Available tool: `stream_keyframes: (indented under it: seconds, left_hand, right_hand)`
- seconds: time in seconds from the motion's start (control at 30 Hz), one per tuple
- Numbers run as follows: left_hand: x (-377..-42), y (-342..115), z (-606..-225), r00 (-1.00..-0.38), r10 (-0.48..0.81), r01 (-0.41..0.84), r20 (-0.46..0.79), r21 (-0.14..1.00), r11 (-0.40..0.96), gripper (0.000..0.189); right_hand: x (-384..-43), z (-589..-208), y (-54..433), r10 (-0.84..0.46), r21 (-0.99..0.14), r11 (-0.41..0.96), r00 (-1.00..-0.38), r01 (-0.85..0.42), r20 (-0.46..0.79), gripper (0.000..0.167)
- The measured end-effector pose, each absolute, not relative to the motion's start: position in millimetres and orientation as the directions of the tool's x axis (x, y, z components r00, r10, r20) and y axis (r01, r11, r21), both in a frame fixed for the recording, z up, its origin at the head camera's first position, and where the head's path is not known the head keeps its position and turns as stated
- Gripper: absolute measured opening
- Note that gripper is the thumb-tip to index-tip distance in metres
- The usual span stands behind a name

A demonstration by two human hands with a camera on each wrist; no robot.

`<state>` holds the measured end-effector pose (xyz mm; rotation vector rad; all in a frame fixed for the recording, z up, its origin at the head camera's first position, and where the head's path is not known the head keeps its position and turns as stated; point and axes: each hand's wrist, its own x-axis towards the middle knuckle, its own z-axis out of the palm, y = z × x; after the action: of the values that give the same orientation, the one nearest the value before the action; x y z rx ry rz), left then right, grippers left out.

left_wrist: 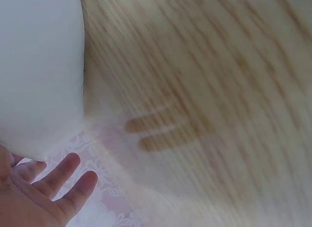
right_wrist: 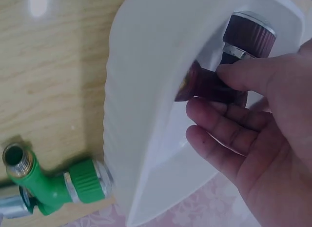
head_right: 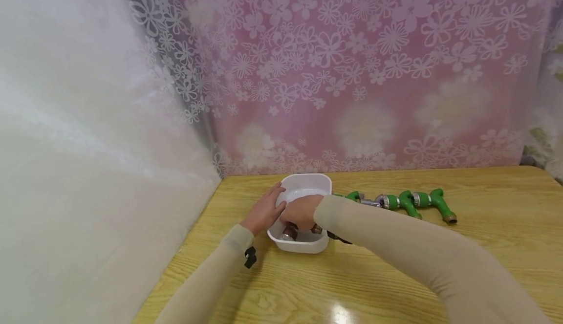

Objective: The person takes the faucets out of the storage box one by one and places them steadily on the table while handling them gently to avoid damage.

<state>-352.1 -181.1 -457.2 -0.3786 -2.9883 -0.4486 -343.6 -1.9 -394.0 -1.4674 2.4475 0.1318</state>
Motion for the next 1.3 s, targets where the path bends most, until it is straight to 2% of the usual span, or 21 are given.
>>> stream_keyframes:
  seconds: [0.37, 0.73, 0.97, 1.2, 1.3]
  left_hand:
    - [-349.3, -183.4, -457.5, -0.965, 0.234, 0.259, 0.119, 0.283, 0.923, 0.048]
    - [-348.6, -182.3, -459.3, -0.967, 0.219, 0.248, 0.129, 0.289, 0.924, 0.048]
    - [-349.9, -180.1, -459.1, -0.974, 0.194, 0.219, 0.114, 0.281, 0.934, 0.05]
    - [-348.8, -176.9, -457.1, -0.976, 0.189, 0.213, 0.107, 0.288, 0.934, 0.051]
    - [-348.0, -175.4, -455.0, -0.976, 0.193, 0.215, 0.103, 0.283, 0.935, 0.051]
  right_hand:
    - [-347.5, -374.6, 11.2, -0.866, -0.08, 0.462, -0.429, -0.883, -0.257, 0.014]
    - [-360.0, -358.8, 36.4, -0.885, -0.071, 0.453, -0.438, -0.889, -0.159, 0.009]
    - [-363.3, -347.3, 60.8, -0.846, -0.103, 0.523, -0.501, -0.846, -0.182, 0.011]
    - [-367.7, -343.8, 98.2, -0.825, -0.217, 0.565, -0.538, -0.796, -0.175, 0.012]
    - [-369.7, -343.9, 115.1, -0.808, -0.22, 0.589, -0.564, -0.778, -0.168, 0.012]
